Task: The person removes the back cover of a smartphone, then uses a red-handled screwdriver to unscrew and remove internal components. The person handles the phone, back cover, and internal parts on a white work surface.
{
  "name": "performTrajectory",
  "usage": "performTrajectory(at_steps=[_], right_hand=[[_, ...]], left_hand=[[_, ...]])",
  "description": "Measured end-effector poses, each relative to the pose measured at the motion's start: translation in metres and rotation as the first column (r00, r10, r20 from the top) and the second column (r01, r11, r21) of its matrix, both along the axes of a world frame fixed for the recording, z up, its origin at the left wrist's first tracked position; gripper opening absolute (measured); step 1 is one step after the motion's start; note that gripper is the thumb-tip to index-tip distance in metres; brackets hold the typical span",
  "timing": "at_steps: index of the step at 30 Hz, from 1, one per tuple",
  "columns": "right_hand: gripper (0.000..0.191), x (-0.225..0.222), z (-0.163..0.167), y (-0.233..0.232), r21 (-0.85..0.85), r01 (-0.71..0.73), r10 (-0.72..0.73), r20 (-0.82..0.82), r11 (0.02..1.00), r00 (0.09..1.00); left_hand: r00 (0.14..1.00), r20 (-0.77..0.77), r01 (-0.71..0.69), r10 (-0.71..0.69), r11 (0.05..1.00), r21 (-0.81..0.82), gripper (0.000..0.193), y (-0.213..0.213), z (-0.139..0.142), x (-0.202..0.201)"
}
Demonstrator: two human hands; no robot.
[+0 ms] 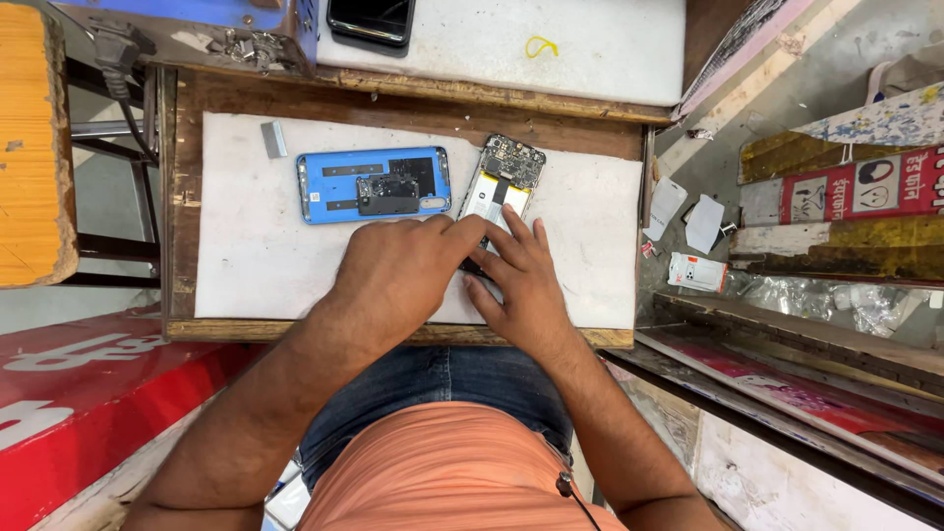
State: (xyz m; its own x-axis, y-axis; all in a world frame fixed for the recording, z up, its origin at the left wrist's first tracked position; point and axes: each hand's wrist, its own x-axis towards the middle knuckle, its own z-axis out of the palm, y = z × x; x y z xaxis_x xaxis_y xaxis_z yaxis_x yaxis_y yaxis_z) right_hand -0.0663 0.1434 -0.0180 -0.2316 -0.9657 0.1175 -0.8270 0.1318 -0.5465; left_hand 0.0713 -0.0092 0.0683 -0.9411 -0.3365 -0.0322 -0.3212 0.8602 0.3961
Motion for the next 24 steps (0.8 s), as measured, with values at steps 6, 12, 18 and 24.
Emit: performTrajectory(at_steps=[6,12,18,24], right_hand=[[0.04,0.0,0.0008,-0.0009,-0.029,0.006,-0.005,0.015,1.0,1.0],[0.039,-0.0019,-0.0006,-0.001,-0.019,0.013,-0.012,0.014,1.0,1.0],[0.037,-0.0004,-0.0008,-0.0014,-0.018,0.018,-0.018,-0.014,1.0,1.0],[0.037,0.0007,0.0043,-0.0026,-0.028,0.029,-0.029,0.004,0.999,1.0]], left_hand=[[0.964,-0.263,-0.059,0.033,0.994,-0.093,0.042,-0.0039,-0.0019,-0.0073],[0.988,-0.13,-0.092,0.087,0.995,-0.038,0.03,-0.0053,-0.0011,-0.0088],[0.997,-0.023,-0.08,0.08,0.997,-0.003,0.031,-0.0089,-0.0018,-0.0103],[0.989,-0.143,-0.028,0.031,0.999,0.025,0.027,-0.0069,-0.0053,-0.0077]])
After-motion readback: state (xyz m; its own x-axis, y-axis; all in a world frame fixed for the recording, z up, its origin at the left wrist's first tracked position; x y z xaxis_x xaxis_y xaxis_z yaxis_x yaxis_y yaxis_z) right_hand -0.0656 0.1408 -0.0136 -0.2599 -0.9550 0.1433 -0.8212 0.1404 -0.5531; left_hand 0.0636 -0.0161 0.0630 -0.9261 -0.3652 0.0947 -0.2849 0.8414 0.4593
